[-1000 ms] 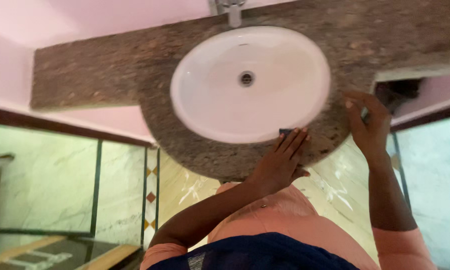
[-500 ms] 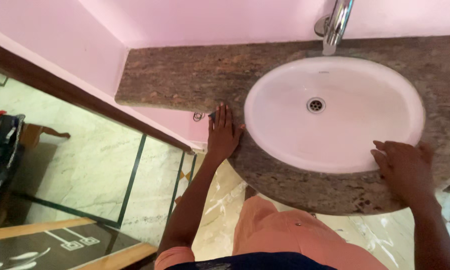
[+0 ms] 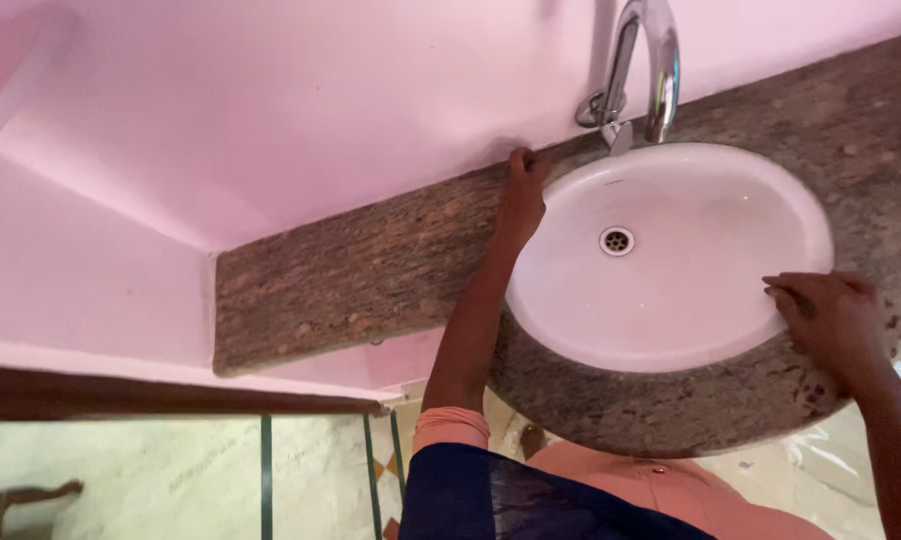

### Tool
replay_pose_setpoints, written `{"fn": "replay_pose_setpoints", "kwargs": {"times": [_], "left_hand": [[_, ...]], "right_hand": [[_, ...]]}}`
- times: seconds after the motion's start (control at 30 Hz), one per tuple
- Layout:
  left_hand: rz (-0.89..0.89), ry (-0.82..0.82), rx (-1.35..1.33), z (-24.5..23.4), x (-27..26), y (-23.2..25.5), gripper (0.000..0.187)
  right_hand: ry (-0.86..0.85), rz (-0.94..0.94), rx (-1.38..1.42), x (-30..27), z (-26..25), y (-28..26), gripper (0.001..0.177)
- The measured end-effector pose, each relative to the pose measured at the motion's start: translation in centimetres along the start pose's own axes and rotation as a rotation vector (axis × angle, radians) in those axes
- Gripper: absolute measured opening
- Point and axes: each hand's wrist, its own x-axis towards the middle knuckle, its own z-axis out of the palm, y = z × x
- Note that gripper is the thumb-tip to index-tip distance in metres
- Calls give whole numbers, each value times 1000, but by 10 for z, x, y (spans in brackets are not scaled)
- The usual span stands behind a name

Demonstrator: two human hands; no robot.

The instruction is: The person scrubs the inside of a white bathroom sink and the surrounding granite countertop using a small dark sponge. The person repeatedly wipes the sink basin, the drain area, and the countertop surfaces around the sink.

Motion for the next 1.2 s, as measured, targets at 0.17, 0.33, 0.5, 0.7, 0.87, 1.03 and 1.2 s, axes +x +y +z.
{"fn": "replay_pose_setpoints", "kwargs": {"times": [0.17,0.33,0.5,0.7,0.87,1.03,1.2], "left_hand": [[232,-114,-34,11,52,6,37],[140,-324,161,-55,17,-17,54],[-174,-220,350,-196,-90,-88,67],[-505,-119,555,-257,-148,-134,90],[-351,-330,422,-168,-77,-81,104],[-213,-439,286,-55,-22,31,99],[-210,-366,427,-70,-27,22,89]], "right_hand": [[-118,215,156,8,3,-3,24],[143,-98,-17,4,15,15,21],[39,100,86,-2,18,-1,21],[62,99,100,-2,13,-7,20],[53,118,87,2,12,-4,23],[86,158,134,0,5,-10,28],[79,201,103,0,-5,-19,26]]}}
